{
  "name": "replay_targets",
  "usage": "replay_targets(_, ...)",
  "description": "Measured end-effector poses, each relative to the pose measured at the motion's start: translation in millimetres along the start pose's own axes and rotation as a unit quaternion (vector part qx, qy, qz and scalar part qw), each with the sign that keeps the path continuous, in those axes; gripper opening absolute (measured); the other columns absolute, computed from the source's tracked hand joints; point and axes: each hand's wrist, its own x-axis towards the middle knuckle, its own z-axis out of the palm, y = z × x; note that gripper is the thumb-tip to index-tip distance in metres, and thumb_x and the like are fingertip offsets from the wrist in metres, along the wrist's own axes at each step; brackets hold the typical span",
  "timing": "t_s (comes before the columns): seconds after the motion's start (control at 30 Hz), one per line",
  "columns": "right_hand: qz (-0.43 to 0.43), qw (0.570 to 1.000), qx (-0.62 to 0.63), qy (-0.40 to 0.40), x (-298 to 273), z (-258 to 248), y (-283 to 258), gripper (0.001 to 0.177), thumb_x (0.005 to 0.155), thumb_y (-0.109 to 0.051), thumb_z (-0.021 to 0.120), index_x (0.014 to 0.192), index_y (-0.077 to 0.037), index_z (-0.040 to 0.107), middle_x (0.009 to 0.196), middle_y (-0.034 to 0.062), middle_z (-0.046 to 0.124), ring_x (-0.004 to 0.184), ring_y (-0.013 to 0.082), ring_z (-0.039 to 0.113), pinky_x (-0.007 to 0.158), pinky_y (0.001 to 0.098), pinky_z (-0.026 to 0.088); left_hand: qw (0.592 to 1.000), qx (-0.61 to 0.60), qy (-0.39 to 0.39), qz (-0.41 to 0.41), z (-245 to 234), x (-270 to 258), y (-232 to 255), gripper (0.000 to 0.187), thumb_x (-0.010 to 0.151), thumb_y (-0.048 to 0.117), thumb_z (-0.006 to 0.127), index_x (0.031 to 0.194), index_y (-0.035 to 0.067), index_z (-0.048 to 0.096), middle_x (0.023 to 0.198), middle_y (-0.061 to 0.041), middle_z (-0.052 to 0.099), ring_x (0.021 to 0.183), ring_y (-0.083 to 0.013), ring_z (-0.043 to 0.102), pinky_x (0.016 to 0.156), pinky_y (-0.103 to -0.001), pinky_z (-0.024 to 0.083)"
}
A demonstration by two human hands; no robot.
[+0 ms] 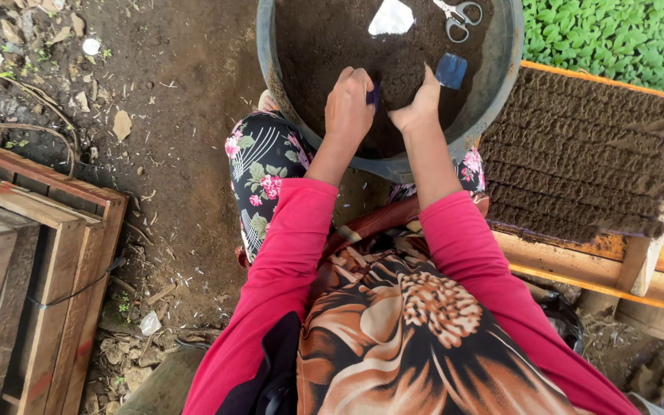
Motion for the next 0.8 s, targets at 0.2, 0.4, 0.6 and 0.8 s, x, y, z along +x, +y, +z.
replay_targets(0.2, -0.035, 0.998, -0.045, -0.019, -51, 42, -10, 0.029, 0.096, -0.030, 0.053, 0.097, -0.005, 0.068, 0.090, 0.0117, 0.065, 0.082, 0.0314, 0.064, 0.073, 0.0439, 0.056, 0.998, 0.020, -0.021, 0.051, 44, 16, -18, 0.041, 0.062, -0.008, 0.083, 0.063, 0.006, 0.045, 0.085, -0.013, 0.056, 0.063, -0.0355, 0.060, 0.049, -0.046, 0.046)
replay_targets(0.4, -0.086, 0.984, -0.124, 0.092, -67, 61, -11, 0.037, 0.092, -0.035, 0.055, 0.104, -0.006, 0.073, 0.108, 0.0143, 0.072, 0.099, 0.0328, 0.069, 0.089, 0.0505, 0.058, 0.996, 0.050, -0.054, 0.058, 63, 24, -35, 0.037, 0.061, 0.004, 0.086, 0.060, 0.007, 0.049, 0.073, -0.015, 0.062, 0.069, -0.0339, 0.063, 0.056, -0.045, 0.050)
replay_targets(0.6, -0.108, 0.985, -0.062, -0.122, -70, 48, -8, 0.024, 0.096, -0.023, 0.055, 0.093, -0.002, 0.064, 0.094, 0.0112, 0.067, 0.098, 0.0310, 0.066, 0.095, 0.0439, 0.056, 0.995, 0.031, -0.052, 0.073, 55, 23, -38, 0.031, 0.062, 0.004, 0.083, 0.055, 0.006, 0.053, 0.067, -0.009, 0.064, 0.067, -0.0296, 0.066, 0.057, -0.042, 0.052)
replay_targets(0.8, -0.215, 0.836, -0.503, -0.032, -85, 26, -3, 0.009, 0.087, -0.017, 0.054, 0.086, -0.017, 0.064, 0.107, 0.0026, 0.074, 0.109, 0.0198, 0.066, 0.109, 0.0384, 0.040, 0.996, 0.040, -0.040, 0.066, 52, 20, -39, 0.052, 0.059, 0.003, 0.079, 0.053, 0.011, 0.027, 0.052, -0.006, 0.040, 0.051, -0.0270, 0.044, 0.051, -0.046, 0.037)
